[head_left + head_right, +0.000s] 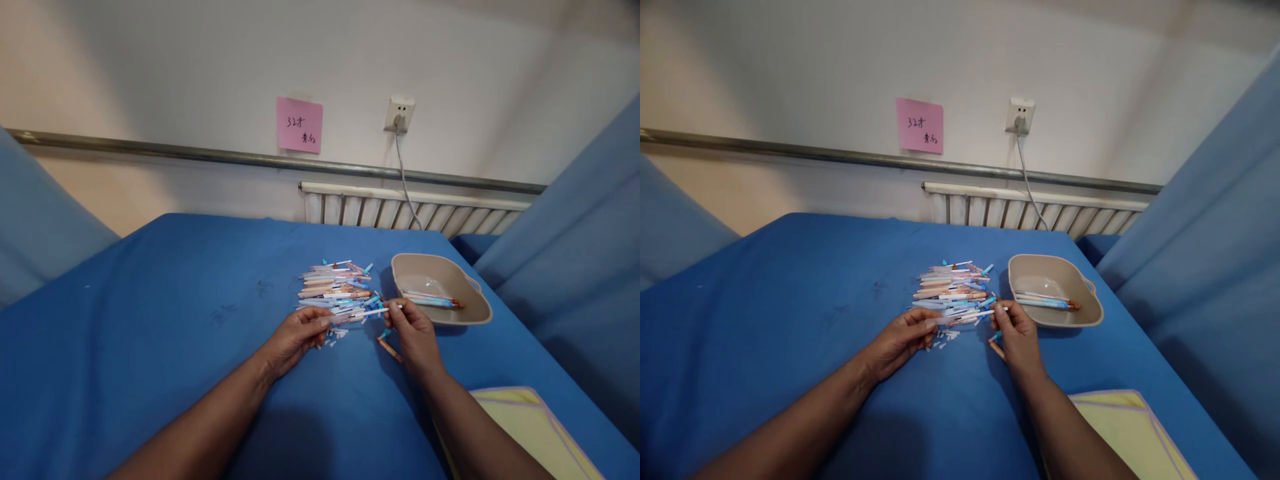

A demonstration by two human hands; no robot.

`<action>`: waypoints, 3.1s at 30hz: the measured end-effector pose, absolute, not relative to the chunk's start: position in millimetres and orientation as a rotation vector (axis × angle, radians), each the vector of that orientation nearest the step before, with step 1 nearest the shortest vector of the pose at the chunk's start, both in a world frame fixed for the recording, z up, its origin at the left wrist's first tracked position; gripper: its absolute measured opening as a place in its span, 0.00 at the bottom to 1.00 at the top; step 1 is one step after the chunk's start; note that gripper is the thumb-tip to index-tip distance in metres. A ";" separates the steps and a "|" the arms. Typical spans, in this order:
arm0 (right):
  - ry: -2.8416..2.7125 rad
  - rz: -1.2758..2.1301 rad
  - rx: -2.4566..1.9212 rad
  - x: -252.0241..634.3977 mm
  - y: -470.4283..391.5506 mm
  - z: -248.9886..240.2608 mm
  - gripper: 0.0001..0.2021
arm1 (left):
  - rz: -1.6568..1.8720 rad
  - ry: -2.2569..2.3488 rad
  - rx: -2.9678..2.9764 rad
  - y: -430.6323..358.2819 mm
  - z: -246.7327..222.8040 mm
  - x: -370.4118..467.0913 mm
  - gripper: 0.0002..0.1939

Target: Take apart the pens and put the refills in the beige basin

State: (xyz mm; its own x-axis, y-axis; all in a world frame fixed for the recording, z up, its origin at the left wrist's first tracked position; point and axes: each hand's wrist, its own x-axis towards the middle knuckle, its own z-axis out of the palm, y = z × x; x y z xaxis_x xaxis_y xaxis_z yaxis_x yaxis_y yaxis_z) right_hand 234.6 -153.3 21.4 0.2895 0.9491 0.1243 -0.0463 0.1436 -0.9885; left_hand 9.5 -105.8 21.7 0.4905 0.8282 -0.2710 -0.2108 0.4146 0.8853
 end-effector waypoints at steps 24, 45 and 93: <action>-1.263 1.320 -1.053 213.1 -157.8 9.8 0.16 | 0.895 0.887 1.301 -124.0 26.6 26.0 0.13; -1.381 1.106 -1.166 234.9 -163.6 33.1 0.18 | 0.592 0.795 1.322 -124.3 28.6 22.8 0.13; -0.929 1.182 -0.923 242.4 -153.0 26.8 0.15 | 0.601 0.928 1.508 -130.1 27.5 28.7 0.15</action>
State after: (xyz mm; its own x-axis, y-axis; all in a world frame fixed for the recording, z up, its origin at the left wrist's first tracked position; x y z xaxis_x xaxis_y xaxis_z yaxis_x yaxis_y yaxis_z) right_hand 242.4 -153.0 26.8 0.1345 0.9860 0.0990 -0.3292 0.1387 -0.9340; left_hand 28.7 -130.1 27.5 0.5476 0.8252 -0.1384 0.2112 0.0238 0.9772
